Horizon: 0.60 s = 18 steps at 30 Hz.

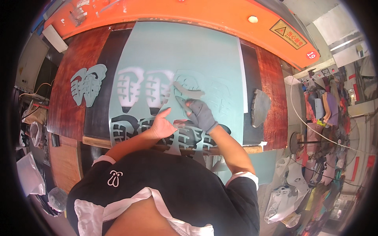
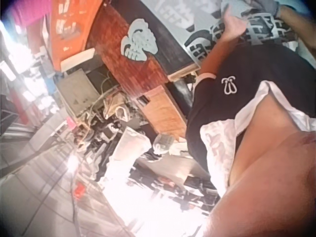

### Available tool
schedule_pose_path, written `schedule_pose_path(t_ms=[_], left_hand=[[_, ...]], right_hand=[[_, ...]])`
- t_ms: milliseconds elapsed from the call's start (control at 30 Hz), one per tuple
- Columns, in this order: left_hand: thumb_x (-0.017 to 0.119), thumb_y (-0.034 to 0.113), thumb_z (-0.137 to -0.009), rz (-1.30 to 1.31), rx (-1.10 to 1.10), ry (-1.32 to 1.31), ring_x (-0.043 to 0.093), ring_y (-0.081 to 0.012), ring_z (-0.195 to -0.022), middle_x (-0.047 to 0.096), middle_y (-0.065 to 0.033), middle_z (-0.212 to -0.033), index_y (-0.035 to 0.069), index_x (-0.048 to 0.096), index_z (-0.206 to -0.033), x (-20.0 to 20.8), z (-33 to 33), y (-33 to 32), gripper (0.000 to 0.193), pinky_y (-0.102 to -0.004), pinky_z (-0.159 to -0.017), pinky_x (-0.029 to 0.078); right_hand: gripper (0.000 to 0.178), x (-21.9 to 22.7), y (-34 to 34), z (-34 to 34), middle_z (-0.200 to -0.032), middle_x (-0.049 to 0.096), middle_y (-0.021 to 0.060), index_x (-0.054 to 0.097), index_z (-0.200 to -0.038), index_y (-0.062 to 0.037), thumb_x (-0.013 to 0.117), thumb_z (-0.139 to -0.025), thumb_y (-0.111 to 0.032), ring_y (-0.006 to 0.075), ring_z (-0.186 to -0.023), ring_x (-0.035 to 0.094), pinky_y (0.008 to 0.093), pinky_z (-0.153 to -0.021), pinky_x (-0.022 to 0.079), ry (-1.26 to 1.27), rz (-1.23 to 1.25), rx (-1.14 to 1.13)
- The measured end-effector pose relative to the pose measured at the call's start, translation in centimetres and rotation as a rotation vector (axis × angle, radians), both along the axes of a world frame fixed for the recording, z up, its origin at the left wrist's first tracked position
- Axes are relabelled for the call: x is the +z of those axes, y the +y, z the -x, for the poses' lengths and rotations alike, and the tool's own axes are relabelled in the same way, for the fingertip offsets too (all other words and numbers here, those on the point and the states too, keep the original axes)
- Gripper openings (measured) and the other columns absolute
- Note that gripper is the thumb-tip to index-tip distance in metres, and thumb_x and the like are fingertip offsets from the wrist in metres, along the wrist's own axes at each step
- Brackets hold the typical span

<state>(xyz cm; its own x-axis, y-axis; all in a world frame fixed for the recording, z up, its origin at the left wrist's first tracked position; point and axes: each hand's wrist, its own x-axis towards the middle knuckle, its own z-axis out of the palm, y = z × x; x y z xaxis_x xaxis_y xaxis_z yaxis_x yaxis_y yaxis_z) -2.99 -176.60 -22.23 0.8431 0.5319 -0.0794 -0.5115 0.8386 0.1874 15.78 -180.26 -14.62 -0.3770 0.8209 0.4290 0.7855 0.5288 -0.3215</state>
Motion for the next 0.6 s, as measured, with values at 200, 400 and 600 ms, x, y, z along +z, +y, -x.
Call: schedule_pose_path(t_ms=[200,400,600], left_hand=[[0.043,0.041,-0.093,-0.053,0.01,-0.028,0.056,-0.0287,-0.105,0.054,-0.009,-0.129,0.008,0.049,-0.126,0.2,-0.1,0.6,0.047,-0.0424,-0.082,0.043],[0.028,0.03,-0.101,-0.205,0.02,0.13,0.051,-0.0353,-0.116,0.047,-0.0228,-0.129,0.0,0.039,-0.131,-1.6,0.3,0.5,0.044,-0.0509,-0.1,0.039],[0.032,0.032,-0.101,-0.303,0.003,0.137,0.051,-0.0281,-0.115,0.05,-0.0176,-0.125,-0.001,0.04,-0.13,-3.0,0.2,0.8,0.044,-0.043,-0.102,0.038]], right_hand=[[0.042,0.9,0.3,-1.3,-0.094,0.06,0.0167,0.051,-0.119,0.0001,0.062,-0.082,-0.018,0.034,-0.085,0.056,0.0397,-0.074,0.046,0.02,0.145,-0.005],[0.061,2.3,7.7,-4.3,-0.119,0.056,0.0225,0.051,-0.121,0.0077,0.056,-0.087,-0.043,0.0279,-0.11,0.054,0.0374,-0.091,0.042,0.609,0.262,-0.773],[0.036,9.7,19.2,-12.5,-0.072,0.059,0.007,0.061,-0.092,0.0043,0.054,-0.087,-0.03,0.0148,-0.064,0.051,0.0303,-0.059,0.042,0.775,0.063,-0.751]])
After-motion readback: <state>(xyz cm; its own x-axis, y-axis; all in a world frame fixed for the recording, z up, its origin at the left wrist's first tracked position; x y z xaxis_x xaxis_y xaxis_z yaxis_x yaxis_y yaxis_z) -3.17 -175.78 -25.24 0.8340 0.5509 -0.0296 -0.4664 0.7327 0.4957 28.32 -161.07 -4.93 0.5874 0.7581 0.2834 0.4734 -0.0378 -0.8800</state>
